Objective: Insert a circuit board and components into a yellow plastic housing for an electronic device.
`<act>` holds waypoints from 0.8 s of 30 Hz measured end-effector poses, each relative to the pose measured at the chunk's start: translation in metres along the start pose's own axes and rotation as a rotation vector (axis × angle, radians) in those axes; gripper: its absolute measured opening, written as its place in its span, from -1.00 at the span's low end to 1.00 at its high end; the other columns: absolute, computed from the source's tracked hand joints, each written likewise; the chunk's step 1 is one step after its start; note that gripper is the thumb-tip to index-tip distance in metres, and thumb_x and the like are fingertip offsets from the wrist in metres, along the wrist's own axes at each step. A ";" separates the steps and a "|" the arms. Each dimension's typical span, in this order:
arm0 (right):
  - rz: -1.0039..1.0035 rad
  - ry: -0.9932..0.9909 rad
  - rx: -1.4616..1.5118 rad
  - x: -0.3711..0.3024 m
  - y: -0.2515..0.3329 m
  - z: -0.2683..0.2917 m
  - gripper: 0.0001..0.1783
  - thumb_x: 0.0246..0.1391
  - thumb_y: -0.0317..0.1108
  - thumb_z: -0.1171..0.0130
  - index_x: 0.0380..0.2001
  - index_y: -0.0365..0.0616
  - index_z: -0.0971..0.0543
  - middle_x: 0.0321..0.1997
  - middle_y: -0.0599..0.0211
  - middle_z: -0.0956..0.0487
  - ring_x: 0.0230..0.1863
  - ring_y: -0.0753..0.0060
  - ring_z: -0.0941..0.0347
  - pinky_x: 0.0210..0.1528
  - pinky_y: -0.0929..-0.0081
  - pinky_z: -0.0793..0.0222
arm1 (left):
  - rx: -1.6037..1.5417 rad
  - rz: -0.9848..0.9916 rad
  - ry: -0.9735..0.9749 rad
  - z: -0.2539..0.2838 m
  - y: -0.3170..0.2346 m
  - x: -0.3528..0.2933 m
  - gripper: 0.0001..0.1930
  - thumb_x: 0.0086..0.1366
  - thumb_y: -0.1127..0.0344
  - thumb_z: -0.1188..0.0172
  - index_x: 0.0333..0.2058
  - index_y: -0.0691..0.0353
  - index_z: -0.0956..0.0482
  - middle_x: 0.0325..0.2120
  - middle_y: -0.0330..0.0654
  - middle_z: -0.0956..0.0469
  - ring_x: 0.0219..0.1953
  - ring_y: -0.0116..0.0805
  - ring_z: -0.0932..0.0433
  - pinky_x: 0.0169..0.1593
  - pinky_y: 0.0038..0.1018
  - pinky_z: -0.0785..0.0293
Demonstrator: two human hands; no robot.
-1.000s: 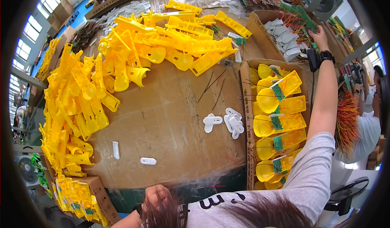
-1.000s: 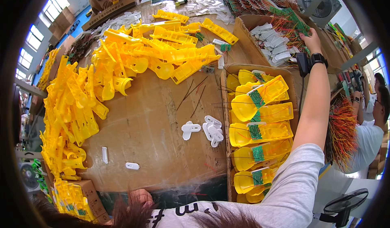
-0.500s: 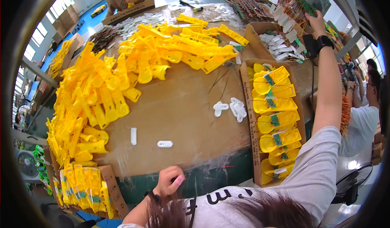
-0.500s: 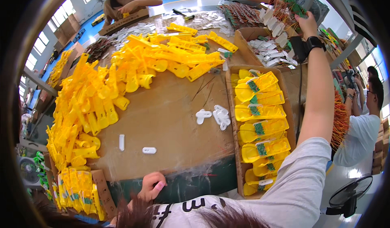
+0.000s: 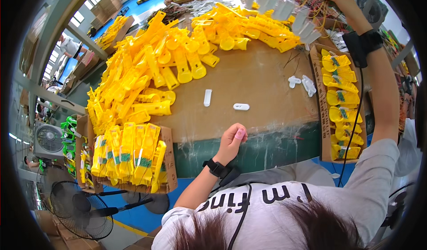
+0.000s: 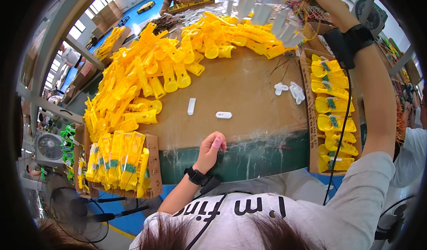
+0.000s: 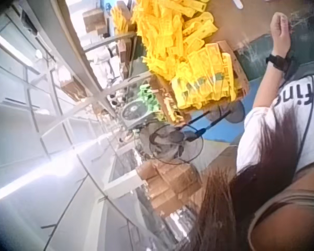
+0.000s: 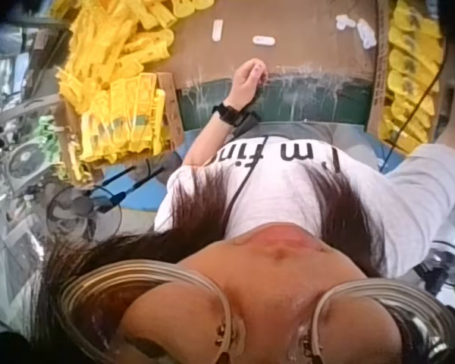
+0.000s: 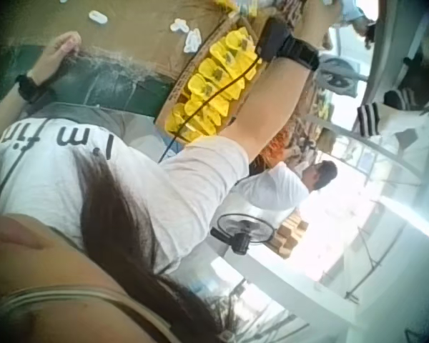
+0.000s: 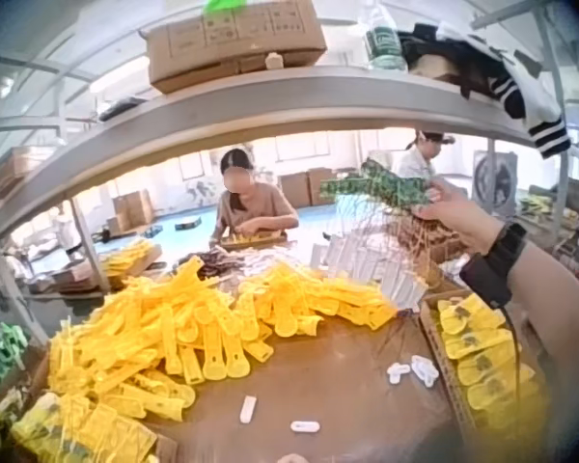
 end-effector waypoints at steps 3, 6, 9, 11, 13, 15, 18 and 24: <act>-0.091 0.173 -0.032 -0.034 0.021 -0.030 -0.30 -0.08 -0.42 -0.16 0.13 -0.26 -0.11 -0.15 0.17 -0.40 -0.15 0.41 -0.34 -0.12 0.53 -0.24 | 0.055 -0.094 -0.074 0.018 -0.013 -0.016 -0.76 0.31 0.27 0.16 -0.49 0.27 -0.34 -0.55 -0.28 -0.32 -0.48 -0.55 -0.29 -0.34 -0.63 -0.25; 0.156 0.447 0.277 -0.058 -0.001 -0.065 -0.44 -0.07 -0.13 -0.20 -0.01 -0.10 -0.32 -0.20 0.28 -0.51 -0.15 0.52 -0.42 -0.06 0.60 -0.23 | 0.108 -0.145 -0.217 0.041 -0.031 -0.034 -0.78 0.28 0.29 0.12 -0.48 0.28 -0.37 -0.54 -0.28 -0.34 -0.47 -0.55 -0.31 -0.34 -0.63 -0.25; 0.141 0.503 0.351 -0.102 0.020 -0.096 -0.60 -0.07 -0.28 -0.21 -0.15 -0.09 -0.36 -0.33 0.28 -0.55 -0.32 0.61 -0.44 -0.22 0.66 -0.30 | 0.187 -0.037 -0.462 0.061 -0.032 -0.031 -0.81 0.26 0.31 0.09 -0.45 0.30 -0.39 -0.54 -0.30 -0.34 -0.47 -0.56 -0.31 -0.34 -0.64 -0.26; 0.095 0.556 0.353 -0.117 0.020 -0.103 -0.60 -0.07 -0.32 -0.21 -0.14 -0.11 -0.34 -0.34 0.28 -0.55 -0.31 0.63 -0.43 -0.22 0.65 -0.30 | 0.282 0.012 -0.486 0.076 -0.031 -0.023 -0.75 0.19 0.25 -0.05 -0.30 0.35 -0.41 -0.39 -0.17 -0.42 -0.37 -0.43 -0.39 -0.25 -0.57 -0.32; 0.036 0.544 0.410 -0.128 0.013 -0.104 -0.59 -0.07 -0.32 -0.20 -0.13 -0.12 -0.34 -0.33 0.28 -0.54 -0.30 0.64 -0.43 -0.24 0.65 -0.31 | 0.770 -0.028 -0.400 0.076 -0.040 -0.005 -0.57 0.09 0.18 -0.15 -0.14 0.36 -0.35 -0.22 -0.04 -0.40 -0.19 -0.23 -0.39 -0.11 -0.40 -0.32; 0.144 0.461 0.348 -0.134 0.008 -0.100 -0.57 -0.07 -0.32 -0.20 -0.11 -0.13 -0.32 -0.31 0.28 -0.54 -0.30 0.64 -0.43 -0.24 0.66 -0.31 | 0.943 -0.013 -0.380 0.080 -0.033 0.012 -0.47 0.06 0.16 -0.17 -0.06 0.34 -0.29 -0.14 0.03 -0.33 -0.11 -0.15 -0.34 -0.04 -0.36 -0.28; 0.140 0.349 0.288 -0.141 0.004 -0.087 -0.55 -0.07 -0.35 -0.20 -0.10 -0.14 -0.31 -0.28 0.25 -0.54 -0.30 0.62 -0.43 -0.24 0.65 -0.31 | 1.217 -0.043 -0.384 0.097 -0.013 0.035 -0.37 -0.01 0.14 -0.21 0.00 0.34 -0.24 -0.07 0.07 -0.29 -0.02 -0.04 -0.28 0.03 -0.29 -0.23; 0.097 0.091 0.207 -0.144 -0.019 -0.028 -0.57 -0.07 -0.39 -0.20 -0.11 -0.16 -0.32 -0.26 0.24 -0.56 -0.26 0.62 -0.42 -0.22 0.66 -0.30 | 1.239 -0.005 -0.103 0.083 -0.018 0.068 -0.47 -0.04 0.21 -0.23 -0.05 0.23 -0.35 -0.13 -0.05 -0.36 -0.15 -0.09 -0.39 -0.06 -0.33 -0.32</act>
Point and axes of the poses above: each hand's wrist, its own x-axis towards the middle knuckle, its own z-axis out of the back of the hand, y = z × x, the point moved 2 cm from there along x, towards the middle knuckle
